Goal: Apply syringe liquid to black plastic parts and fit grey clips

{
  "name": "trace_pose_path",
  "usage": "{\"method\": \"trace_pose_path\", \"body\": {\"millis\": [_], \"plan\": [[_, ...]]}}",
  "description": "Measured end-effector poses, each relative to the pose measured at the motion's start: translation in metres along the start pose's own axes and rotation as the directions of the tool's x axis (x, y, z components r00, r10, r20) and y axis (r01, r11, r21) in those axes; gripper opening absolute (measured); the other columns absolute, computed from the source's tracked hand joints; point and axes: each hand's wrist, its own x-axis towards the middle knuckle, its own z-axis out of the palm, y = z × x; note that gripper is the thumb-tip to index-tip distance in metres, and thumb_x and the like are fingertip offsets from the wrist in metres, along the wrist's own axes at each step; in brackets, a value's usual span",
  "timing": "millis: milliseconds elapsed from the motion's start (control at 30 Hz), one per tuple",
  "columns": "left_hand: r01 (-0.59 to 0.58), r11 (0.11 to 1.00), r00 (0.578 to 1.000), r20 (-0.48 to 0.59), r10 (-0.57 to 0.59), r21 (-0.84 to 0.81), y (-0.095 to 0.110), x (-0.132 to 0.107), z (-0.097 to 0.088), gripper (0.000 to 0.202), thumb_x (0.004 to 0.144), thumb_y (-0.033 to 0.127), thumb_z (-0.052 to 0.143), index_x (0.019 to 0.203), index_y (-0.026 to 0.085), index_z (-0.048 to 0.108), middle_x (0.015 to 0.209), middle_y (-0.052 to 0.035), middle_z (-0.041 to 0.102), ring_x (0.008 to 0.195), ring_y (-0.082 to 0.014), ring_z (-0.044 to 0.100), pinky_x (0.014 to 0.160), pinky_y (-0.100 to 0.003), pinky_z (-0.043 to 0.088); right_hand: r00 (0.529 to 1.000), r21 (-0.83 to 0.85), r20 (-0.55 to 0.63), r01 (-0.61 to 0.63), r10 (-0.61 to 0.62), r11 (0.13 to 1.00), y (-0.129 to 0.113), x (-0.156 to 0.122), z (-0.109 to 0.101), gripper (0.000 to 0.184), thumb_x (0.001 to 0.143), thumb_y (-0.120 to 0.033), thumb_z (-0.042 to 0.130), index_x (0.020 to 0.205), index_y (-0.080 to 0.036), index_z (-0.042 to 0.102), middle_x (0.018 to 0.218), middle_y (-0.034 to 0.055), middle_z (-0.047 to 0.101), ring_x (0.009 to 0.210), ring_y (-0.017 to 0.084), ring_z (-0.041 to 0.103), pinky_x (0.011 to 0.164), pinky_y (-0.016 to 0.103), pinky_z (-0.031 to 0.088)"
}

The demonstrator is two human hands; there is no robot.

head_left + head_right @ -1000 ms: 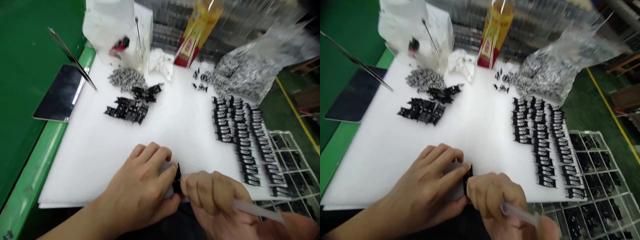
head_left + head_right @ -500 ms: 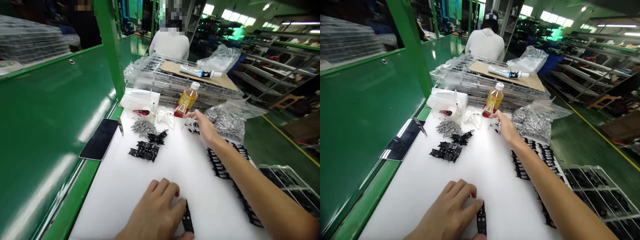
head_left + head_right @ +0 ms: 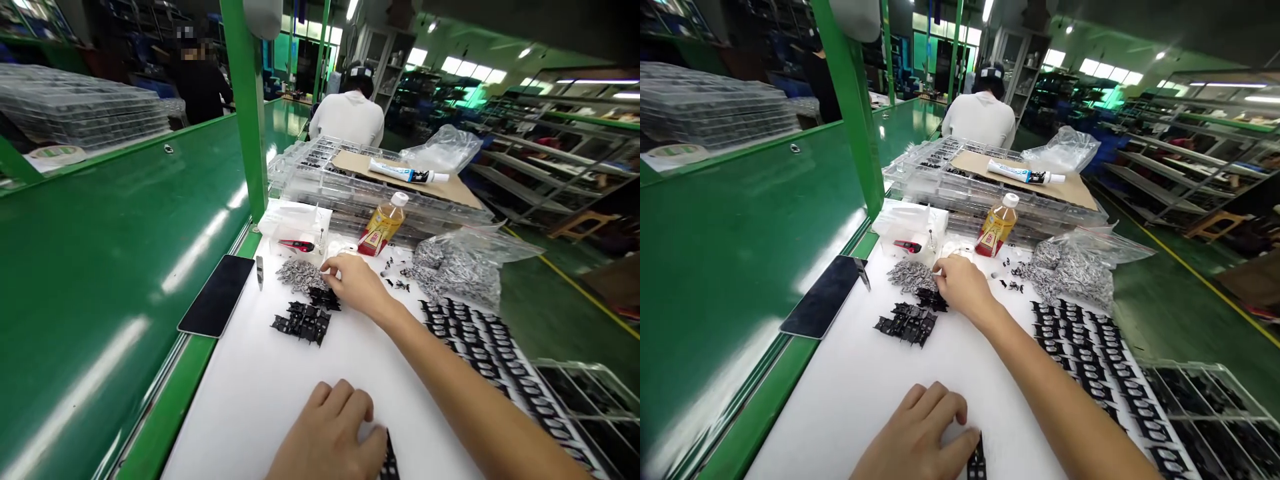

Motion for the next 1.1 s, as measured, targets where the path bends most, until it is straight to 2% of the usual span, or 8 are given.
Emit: {"method": "trace_pose_path", "body": {"millis": [167,300,500,633,733,833,933,1100], "plan": [[0.002,1.000,1.000,0.003,-0.002,0.007,0.000,-0.001,0.001,0.020,0.090,0.028,0.078,0.093,0.021,0.060,0.094,-0.0031,0.054,0.081,-0.0197,0.047,0.069,-0.035,0.029,1.000,0.028,-0.028,-0.006,0.007,1.000,0.002,0.004,-0.011,0.025,0.102,-0.040,0.068,0.113,-0.018,0.070,0.114,0.0059,0.072,0.101,0.020,0.070,0.090,0.042,0.061],[-0.001,1.000,1.000,0.024,0.001,-0.012,0.000,-0.001,-0.001,0.017,0.092,0.027,0.074,0.097,0.021,0.059,0.096,-0.0032,0.055,0.083,-0.0197,0.048,0.071,-0.035,0.030,0.993,0.103,-0.115,0.051,-0.039,0.993,-0.005,-0.022,-0.039,0.013,0.106,-0.028,0.057,0.107,-0.019,0.065,0.117,0.0084,0.071,0.100,0.020,0.069,0.090,0.039,0.058],[0.059,0.992,0.987,0.153,-0.041,-0.113,0.004,0.003,-0.012,0.042,0.095,0.061,0.069,0.104,0.021,0.062,0.099,-0.0047,0.057,0.088,-0.0234,0.051,0.073,-0.038,0.034,0.992,0.191,-0.083,0.105,-0.091,0.976,-0.013,-0.144,-0.073,0.008,0.104,-0.027,0.059,0.108,-0.028,0.066,0.099,0.0000,0.077,0.088,0.016,0.075,0.071,0.024,0.059],[0.084,0.980,0.967,0.253,-0.037,-0.179,0.004,0.008,-0.023,0.044,0.090,0.060,0.075,0.109,0.021,0.064,0.104,-0.0055,0.061,0.093,-0.0257,0.053,0.075,-0.040,0.037,0.995,0.150,-0.077,0.067,-0.056,0.986,-0.005,-0.223,-0.065,0.015,0.101,-0.022,0.057,0.110,-0.027,0.068,0.100,0.0025,0.077,0.091,0.016,0.078,0.075,0.020,0.064],[0.140,0.965,0.934,0.352,-0.054,-0.224,0.005,0.013,-0.030,0.040,0.090,0.053,0.078,0.113,0.023,0.064,0.110,-0.0051,0.063,0.100,-0.0267,0.055,0.081,-0.041,0.040,0.993,0.048,-0.058,0.102,-0.099,0.994,0.000,-0.257,-0.054,0.028,0.102,-0.019,0.050,0.120,-0.025,0.070,0.100,0.0052,0.075,0.089,0.015,0.079,0.078,0.017,0.064],[0.193,0.947,0.911,0.405,-0.076,-0.256,0.007,0.016,-0.035,0.038,0.088,0.046,0.080,0.114,0.023,0.064,0.115,-0.0048,0.063,0.102,-0.0270,0.055,0.085,-0.043,0.041,0.996,0.018,-0.042,0.077,-0.076,0.997,0.001,-0.270,-0.048,0.031,0.104,-0.017,0.049,0.128,-0.023,0.067,0.096,0.0050,0.074,0.084,0.015,0.078,0.076,0.020,0.064],[0.217,0.939,0.910,0.403,-0.095,-0.267,0.008,0.019,-0.037,0.036,0.090,0.043,0.078,0.118,0.024,0.064,0.118,-0.0048,0.062,0.103,-0.0276,0.054,0.086,-0.044,0.041,1.000,0.082,-0.024,0.004,-0.002,0.997,0.003,-0.273,-0.048,0.018,0.103,-0.017,0.057,0.117,-0.024,0.065,0.093,0.0027,0.073,0.086,0.017,0.075,0.079,0.027,0.064],[0.220,0.939,0.915,0.390,-0.105,-0.264,0.010,0.020,-0.037,0.037,0.093,0.041,0.076,0.123,0.023,0.064,0.121,-0.0059,0.061,0.105,-0.0286,0.054,0.085,-0.045,0.042,1.000,0.066,-0.016,0.012,-0.011,0.998,0.009,-0.274,-0.045,0.025,0.103,-0.017,0.058,0.121,-0.030,0.070,0.110,0.0036,0.073,0.100,0.019,0.073,0.087,0.032,0.062]]}}
